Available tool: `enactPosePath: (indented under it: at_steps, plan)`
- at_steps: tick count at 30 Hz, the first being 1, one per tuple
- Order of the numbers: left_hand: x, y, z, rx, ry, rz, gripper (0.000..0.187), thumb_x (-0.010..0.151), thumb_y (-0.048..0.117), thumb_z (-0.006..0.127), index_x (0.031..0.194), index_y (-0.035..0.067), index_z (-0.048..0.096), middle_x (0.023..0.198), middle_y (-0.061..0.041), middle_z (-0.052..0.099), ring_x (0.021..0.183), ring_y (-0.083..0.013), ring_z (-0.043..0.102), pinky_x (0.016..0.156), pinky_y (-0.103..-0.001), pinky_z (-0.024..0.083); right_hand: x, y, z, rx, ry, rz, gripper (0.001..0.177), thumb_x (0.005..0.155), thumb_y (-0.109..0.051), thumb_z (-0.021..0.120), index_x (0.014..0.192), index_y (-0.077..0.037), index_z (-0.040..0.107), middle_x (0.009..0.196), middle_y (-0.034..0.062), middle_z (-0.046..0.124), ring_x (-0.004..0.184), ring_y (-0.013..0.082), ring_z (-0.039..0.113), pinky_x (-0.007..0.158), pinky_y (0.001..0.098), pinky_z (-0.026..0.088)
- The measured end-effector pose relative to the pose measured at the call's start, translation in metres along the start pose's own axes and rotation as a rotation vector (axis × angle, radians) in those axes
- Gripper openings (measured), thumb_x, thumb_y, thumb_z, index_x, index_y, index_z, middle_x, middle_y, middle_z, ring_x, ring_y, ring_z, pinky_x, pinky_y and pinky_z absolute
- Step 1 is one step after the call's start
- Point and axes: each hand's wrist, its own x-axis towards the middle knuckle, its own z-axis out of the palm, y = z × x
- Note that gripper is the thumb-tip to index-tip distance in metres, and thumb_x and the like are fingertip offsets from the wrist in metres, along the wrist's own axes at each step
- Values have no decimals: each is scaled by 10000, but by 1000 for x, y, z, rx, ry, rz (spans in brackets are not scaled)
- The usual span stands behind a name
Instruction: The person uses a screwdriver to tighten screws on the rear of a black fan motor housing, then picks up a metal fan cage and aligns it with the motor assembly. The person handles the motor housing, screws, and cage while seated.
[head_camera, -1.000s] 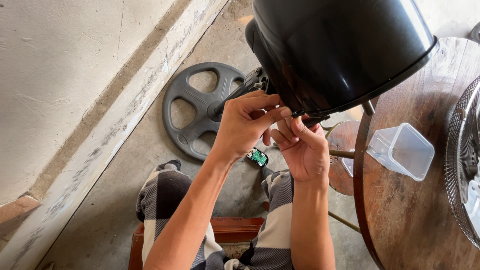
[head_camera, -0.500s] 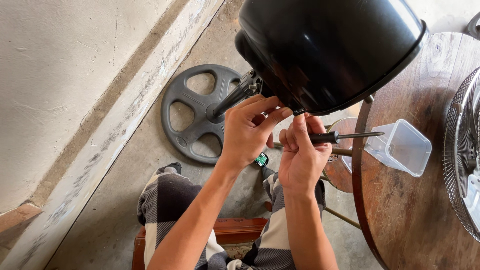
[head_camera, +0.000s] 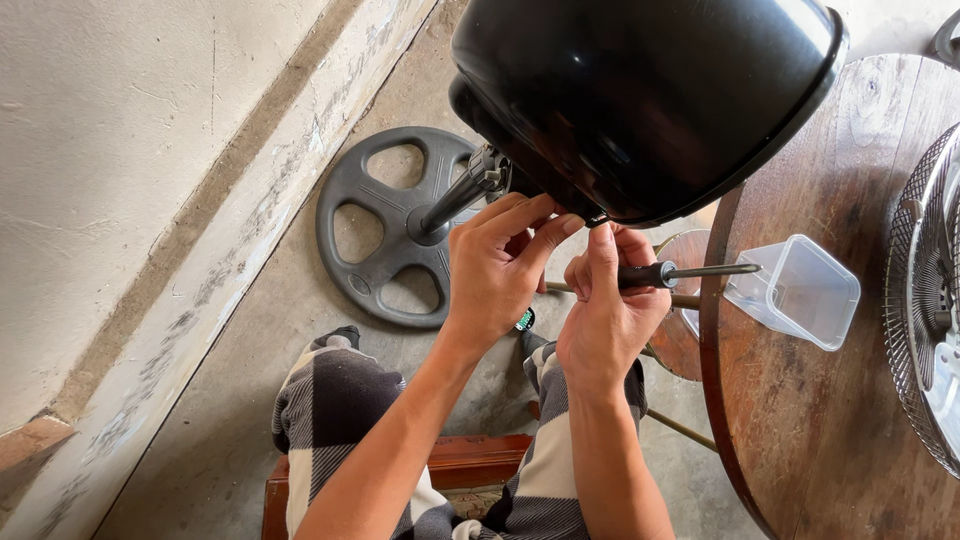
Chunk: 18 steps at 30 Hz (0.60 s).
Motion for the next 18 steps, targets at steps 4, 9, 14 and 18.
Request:
enactPosePath:
  at_steps: [4,9,14,18]
  plan:
    - [-1,1,0,3,1,-11,157,917,90,787,1074,97,792,836,18,715,525,-26,563,424,-213,430,1,-3,0,-26,4,14,123,1044,-73,670,991,35,647,684,-10,517,566,54,386,546,240,323]
    - [-2,1,0,20,8,6,166,923,79,786,1087,98,787,842,16,720,526,-29,555,443,-219,416,1,-9,3,22,4,89,134,1036,-92,657,957,15,637,652,-23,467,562,54,368,547,248,329]
    - [-2,0,2,42,29,63,199,916,73,788,1114,89,772,872,12,720,568,-32,548,496,-227,427,8,-19,1,196,-70,282,247,1028,-89,599,798,-74,511,647,-38,380,579,75,352,550,270,319]
    - [-2,-1,1,69,13,33,154,909,70,785,1062,88,781,855,14,716,564,-32,544,493,-227,425,14,-26,-2,331,-105,500,289,1011,-113,558,741,-117,455,629,-39,352,584,74,333,546,271,296]
